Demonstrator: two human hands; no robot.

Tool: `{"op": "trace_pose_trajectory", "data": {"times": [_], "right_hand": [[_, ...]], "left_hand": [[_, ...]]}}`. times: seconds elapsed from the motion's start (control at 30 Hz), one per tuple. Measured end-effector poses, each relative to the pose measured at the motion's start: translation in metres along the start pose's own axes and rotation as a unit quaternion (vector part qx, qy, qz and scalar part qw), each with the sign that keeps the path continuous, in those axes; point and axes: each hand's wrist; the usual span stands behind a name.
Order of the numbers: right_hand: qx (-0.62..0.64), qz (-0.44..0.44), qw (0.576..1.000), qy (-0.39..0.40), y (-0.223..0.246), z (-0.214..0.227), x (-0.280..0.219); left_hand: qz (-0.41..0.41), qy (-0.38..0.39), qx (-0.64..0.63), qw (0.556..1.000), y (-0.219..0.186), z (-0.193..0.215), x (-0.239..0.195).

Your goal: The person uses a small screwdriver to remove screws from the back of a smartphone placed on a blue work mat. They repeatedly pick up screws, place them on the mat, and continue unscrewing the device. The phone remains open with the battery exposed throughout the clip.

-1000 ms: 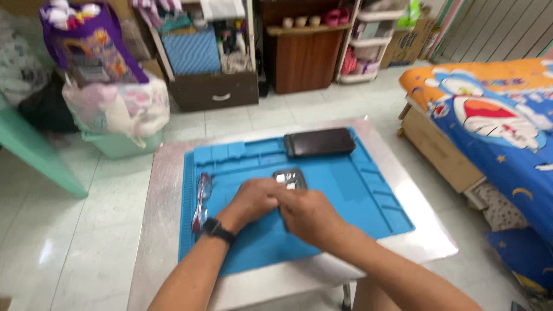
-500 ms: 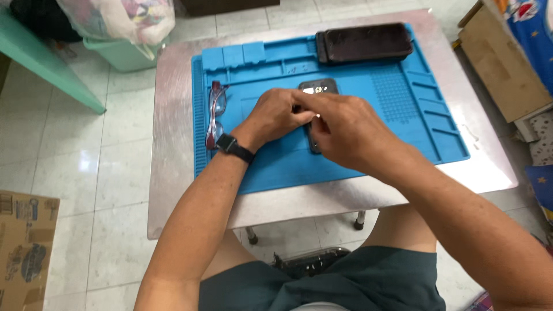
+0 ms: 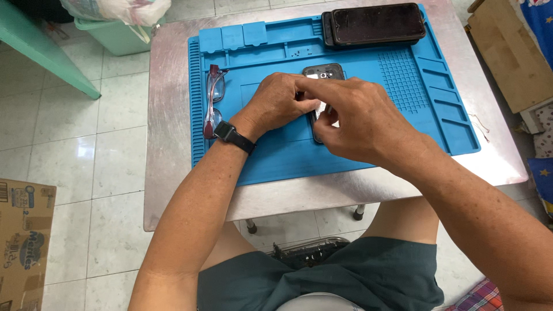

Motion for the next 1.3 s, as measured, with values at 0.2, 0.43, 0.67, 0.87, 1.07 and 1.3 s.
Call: {"op": "trace_pose_trajectory", "data": {"times": [0.2, 0.43, 0.67, 0.87, 1.07, 1.3], "right_hand": [[0.017, -0.026, 0.999, -0.023, -0.013, -0.004, -0.005], [-0.087, -0.050, 0.993, 0.064, -0.002, 0.004, -0.003], [-0.078, -0.053, 0.994, 0.054, 0.002, 0.004, -0.002], [-0.086, 0.000, 0.996, 0.010, -0.012, -0.002, -0.009], [-0.111, -0.028, 0.993, 0.007, -0.005, -0.005, -0.008], [-0.057, -0.054, 0.997, -0.025, -0.014, -0.001, -0.011]], "left_hand": [[-0.013, 0.016, -0.013, 1.000, -0.003, 0.005, 0.000], [-0.050, -0.010, 0.040, 0.998, 0.009, -0.007, 0.002], [-0.051, -0.017, 0.059, 0.997, 0.012, -0.009, 0.003], [-0.054, -0.014, 0.061, 0.997, 0.010, -0.009, 0.003], [-0.060, -0.013, 0.055, 0.997, 0.007, -0.005, 0.002], [-0.021, 0.049, -0.020, 0.998, -0.001, 0.010, -0.001]]}}
Point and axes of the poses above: each hand's wrist, its own x-axis towards the middle knuckle, its own z-axis out of the back of the hand, y = z × x, and after that the axes turned 13 degrees about x, right-handed
